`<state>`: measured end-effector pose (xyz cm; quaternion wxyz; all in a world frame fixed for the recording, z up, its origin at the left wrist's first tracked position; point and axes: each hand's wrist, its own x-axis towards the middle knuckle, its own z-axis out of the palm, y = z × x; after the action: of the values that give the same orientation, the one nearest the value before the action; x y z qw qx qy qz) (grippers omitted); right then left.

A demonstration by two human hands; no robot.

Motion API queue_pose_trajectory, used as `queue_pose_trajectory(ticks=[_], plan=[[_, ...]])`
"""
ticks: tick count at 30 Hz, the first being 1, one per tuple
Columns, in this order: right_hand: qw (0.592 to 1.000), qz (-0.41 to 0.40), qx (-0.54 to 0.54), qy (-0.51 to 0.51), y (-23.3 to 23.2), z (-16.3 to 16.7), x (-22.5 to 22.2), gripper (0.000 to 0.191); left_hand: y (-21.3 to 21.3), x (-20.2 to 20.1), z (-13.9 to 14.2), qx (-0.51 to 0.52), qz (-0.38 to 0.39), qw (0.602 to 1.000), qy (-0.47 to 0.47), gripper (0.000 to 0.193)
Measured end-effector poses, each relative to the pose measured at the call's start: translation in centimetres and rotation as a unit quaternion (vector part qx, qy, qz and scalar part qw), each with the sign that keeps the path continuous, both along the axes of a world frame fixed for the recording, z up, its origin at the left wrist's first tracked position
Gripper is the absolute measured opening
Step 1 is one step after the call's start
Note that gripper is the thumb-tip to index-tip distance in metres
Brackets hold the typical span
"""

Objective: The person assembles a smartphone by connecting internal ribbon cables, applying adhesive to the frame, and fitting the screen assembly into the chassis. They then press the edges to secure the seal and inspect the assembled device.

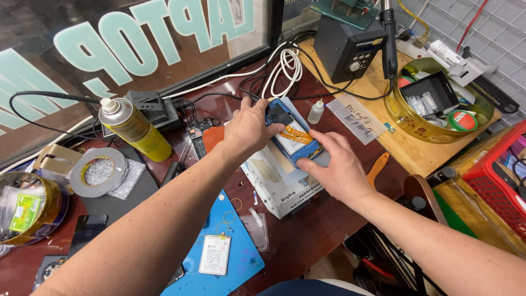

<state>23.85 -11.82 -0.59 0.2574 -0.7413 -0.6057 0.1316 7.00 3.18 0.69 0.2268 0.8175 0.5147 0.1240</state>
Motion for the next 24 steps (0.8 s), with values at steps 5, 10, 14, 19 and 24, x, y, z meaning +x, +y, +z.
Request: queue_pose_trajectory(ticks=[5,10,14,19,24], plan=[[0.990,0.055,0.120,-0.056,-0.4,0.7,0.0,0.049,0.6,0.7,1.3,-0.005,-0.019,0.997,0.070,0.075],[0.990,0.036,0.109,-0.080,-0.6,0.4,0.3,0.052,1.4,1.0,1.2,-0.038,-0.047,0.996,0.070,0.072],[0.994,0.015,0.097,-0.051,-0.6,-0.3,0.2,0.055,2.0,1.1,0.2,-0.047,-0.044,0.996,0.066,0.075],[0.992,0.032,0.117,-0.037,-0.3,-0.3,0.3,0.052,2.2,1.6,0.4,-0.039,-0.036,0.997,0.047,0.086],[0.999,-0.037,0.001,0.036,1.0,0.3,1.5,0.039,1.9,1.9,1.9,-0.041,-0.033,0.992,0.115,0.072]])
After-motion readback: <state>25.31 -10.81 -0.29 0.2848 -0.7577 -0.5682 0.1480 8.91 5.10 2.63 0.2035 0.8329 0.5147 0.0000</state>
